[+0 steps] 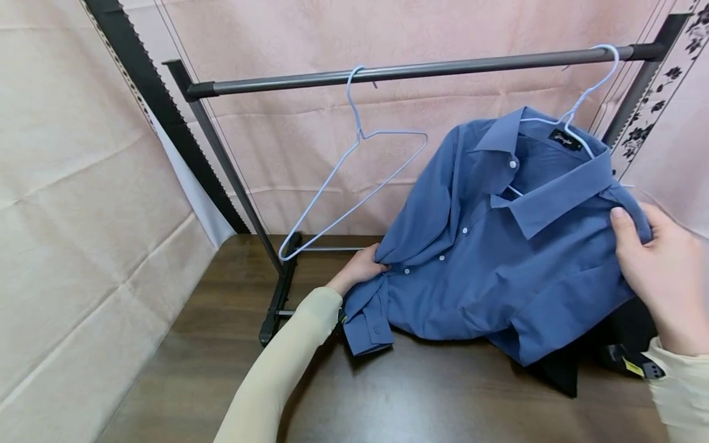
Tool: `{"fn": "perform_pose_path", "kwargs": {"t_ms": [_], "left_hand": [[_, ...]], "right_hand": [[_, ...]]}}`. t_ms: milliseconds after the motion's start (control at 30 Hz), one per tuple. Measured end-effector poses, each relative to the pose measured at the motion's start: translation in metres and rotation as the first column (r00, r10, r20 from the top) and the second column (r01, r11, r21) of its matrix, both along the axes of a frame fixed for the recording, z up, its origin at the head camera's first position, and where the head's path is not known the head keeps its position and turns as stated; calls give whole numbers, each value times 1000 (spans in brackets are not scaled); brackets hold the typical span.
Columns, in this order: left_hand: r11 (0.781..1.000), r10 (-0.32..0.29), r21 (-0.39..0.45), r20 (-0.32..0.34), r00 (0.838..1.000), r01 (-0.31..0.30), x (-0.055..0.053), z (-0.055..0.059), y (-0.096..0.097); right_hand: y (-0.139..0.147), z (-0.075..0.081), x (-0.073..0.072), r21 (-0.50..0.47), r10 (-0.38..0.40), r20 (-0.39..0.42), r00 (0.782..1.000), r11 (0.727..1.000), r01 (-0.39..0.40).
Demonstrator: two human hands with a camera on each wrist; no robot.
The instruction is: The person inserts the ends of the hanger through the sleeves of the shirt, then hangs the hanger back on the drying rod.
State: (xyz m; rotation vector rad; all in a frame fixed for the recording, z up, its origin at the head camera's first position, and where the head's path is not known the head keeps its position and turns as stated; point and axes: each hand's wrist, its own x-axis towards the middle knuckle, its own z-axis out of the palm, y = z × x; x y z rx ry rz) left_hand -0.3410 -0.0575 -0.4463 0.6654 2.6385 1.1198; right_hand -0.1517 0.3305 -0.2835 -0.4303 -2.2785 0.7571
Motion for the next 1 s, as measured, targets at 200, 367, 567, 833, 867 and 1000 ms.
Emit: {"fn": "perform_pose_path", "kwargs": {"t_ms": [200, 367, 567, 833, 867, 1000], "left_hand": [[1000, 2, -2, -47, 999, -3, -3, 4, 4], [997, 63, 51, -120, 991, -57, -12, 14, 3], [975, 181, 171, -243, 953, -142, -31, 37, 5], [940, 260, 280, -225, 939, -194, -43, 59, 16], [937, 265, 286, -214, 940, -199, -43, 60, 18], [931, 277, 297, -197, 940, -212, -45, 60, 23]], "right_hand": [[-5, -11, 0, -135, 13, -93, 996, 991, -25], [-9, -17, 3, -213, 44, -90, 995, 975, -62], [-3, -32, 9, -266, 182, -19, 983, 947, -181], [-11, -36, 20, -99, 465, -20, 885, 880, -465], [-14, -35, 20, -89, 488, -19, 873, 869, -487], [-28, -34, 22, -48, 526, -24, 850, 849, -526]]}}
